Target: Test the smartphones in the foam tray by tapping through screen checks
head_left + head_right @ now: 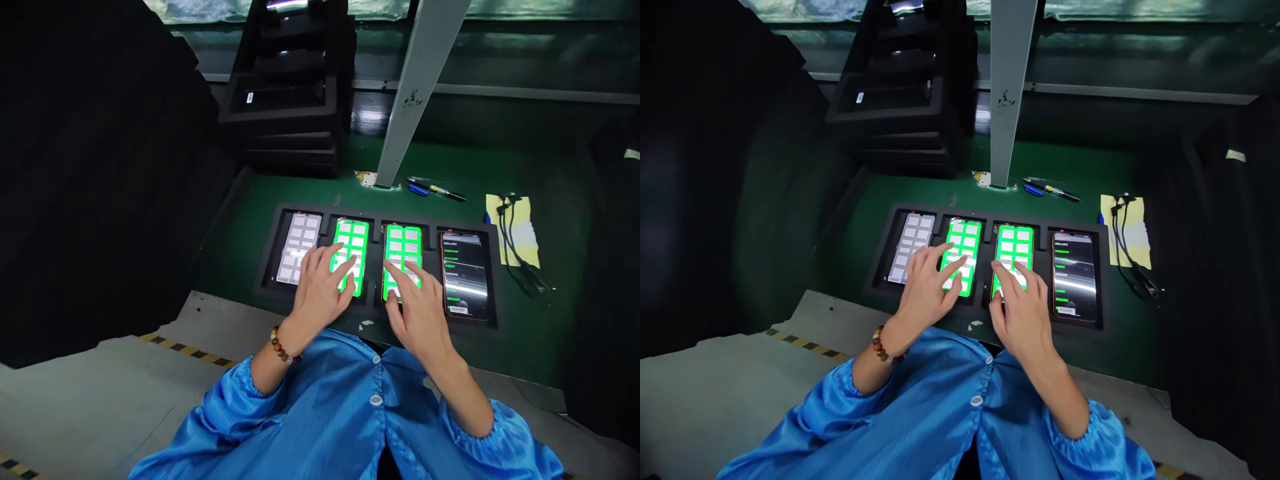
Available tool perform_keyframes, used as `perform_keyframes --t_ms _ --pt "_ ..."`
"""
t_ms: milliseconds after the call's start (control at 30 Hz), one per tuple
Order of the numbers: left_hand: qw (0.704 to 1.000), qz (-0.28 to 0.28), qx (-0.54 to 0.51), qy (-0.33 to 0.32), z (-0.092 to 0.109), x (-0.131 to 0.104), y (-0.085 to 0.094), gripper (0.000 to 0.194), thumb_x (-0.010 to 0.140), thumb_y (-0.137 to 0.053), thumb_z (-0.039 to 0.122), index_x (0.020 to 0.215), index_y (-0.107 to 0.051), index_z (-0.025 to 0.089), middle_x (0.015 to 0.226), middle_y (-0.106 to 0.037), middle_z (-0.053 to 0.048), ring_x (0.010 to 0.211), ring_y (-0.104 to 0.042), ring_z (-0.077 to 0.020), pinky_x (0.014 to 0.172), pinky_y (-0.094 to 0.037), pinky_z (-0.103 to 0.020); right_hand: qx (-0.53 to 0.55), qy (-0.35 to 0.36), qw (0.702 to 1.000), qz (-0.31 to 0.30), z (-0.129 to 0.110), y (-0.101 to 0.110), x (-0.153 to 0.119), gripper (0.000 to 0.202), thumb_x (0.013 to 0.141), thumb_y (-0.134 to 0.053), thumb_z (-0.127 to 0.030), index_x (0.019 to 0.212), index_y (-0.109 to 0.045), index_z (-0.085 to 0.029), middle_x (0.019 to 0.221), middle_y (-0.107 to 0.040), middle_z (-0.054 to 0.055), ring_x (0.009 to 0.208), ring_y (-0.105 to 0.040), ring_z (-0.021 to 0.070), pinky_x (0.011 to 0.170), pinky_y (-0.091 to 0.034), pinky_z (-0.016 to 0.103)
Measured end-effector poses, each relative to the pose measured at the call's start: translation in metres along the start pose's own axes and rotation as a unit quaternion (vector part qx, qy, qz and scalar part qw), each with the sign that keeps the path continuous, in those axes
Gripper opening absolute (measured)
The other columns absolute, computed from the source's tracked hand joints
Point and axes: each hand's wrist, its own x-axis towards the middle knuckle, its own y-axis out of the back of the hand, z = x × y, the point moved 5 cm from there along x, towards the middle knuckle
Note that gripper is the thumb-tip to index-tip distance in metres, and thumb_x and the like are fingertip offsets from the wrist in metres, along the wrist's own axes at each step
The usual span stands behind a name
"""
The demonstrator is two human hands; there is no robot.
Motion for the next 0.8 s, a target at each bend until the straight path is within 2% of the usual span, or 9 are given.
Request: perform_keyframes --t_ms 100,167,233,333,433,567,800 --pt "1.000 -0.017 0.001 -0.022 0.014 0.004 -0.007 0.038 0.106 -0.059 0.025 0.140 -0.075 0.024 0.155 -0.063 -0.013 0.140 -0.059 -0.0338 0.131 -0.039 -0.059 -0.015 -0.046 0.999 0.013 0.016 0.008 -0.011 0.053 0.107 -0.048 -0.024 0.160 -0.054 -0.026 0.148 -0.071 0.012 0.148 -0.053 0.0381 0.116 -0.044 0.061" --pt "1.000 -0.020 0.005 -0.022 0.012 0.005 -0.007 0.039 0.107 -0.058 0.026 0.142 -0.074 0.023 0.156 -0.063 -0.015 0.140 -0.058 -0.0339 0.131 -0.039 -0.060 -0.020 -0.077 0.997 0.019 0.026 0.014 -0.016 0.049 0.109 -0.047 -0.026 0.158 -0.056 -0.027 0.147 -0.072 0.011 0.148 -0.053 0.0389 0.115 -0.045 0.062" --pt "1.000 -0.013 0.011 -0.002 0.001 0.002 -0.003 0.039 0.107 -0.057 0.026 0.142 -0.074 0.023 0.155 -0.063 -0.016 0.139 -0.059 -0.0350 0.129 -0.040 -0.061 -0.016 -0.082 0.996 0.024 0.028 0.016 -0.017 0.048 0.110 -0.047 -0.026 0.157 -0.056 -0.026 0.147 -0.072 0.011 0.148 -0.052 0.0394 0.114 -0.045 0.062" --pt "0.999 0.006 0.031 0.039 -0.017 -0.009 0.004 0.039 0.107 -0.057 0.026 0.142 -0.074 0.022 0.156 -0.061 -0.018 0.142 -0.056 -0.0375 0.127 -0.041 -0.063 0.002 -0.045 0.999 0.023 0.014 0.011 -0.009 0.050 0.109 -0.047 -0.025 0.159 -0.054 -0.023 0.148 -0.072 0.013 0.148 -0.052 0.0394 0.115 -0.046 0.062" --pt "0.998 0.012 0.043 0.053 -0.022 -0.020 0.008 0.039 0.107 -0.058 0.027 0.142 -0.074 0.023 0.157 -0.060 -0.018 0.144 -0.055 -0.0374 0.128 -0.040 -0.063 0.020 0.007 1.000 -0.002 -0.008 -0.001 0.002 0.052 0.109 -0.047 -0.022 0.160 -0.052 -0.023 0.147 -0.073 0.011 0.149 -0.051 0.0375 0.118 -0.045 0.060" --pt "0.998 0.009 0.034 0.047 -0.013 -0.024 0.007 0.038 0.106 -0.060 0.025 0.141 -0.074 0.025 0.154 -0.062 -0.015 0.142 -0.056 -0.0354 0.129 -0.040 -0.061 0.021 0.024 0.999 -0.016 -0.015 -0.006 0.002 0.054 0.109 -0.047 -0.021 0.163 -0.050 -0.024 0.145 -0.074 0.009 0.149 -0.051 0.0363 0.120 -0.043 0.059" --pt "1.000 -0.006 -0.001 -0.018 0.013 -0.010 -0.005 0.036 0.105 -0.062 0.024 0.138 -0.077 0.025 0.152 -0.065 -0.014 0.137 -0.060 -0.0336 0.127 -0.043 -0.060 -0.009 -0.066 0.998 0.014 0.025 0.020 -0.025 0.049 0.110 -0.046 -0.026 0.158 -0.055 -0.028 0.150 -0.071 0.009 0.150 -0.052 0.0371 0.115 -0.046 0.060"
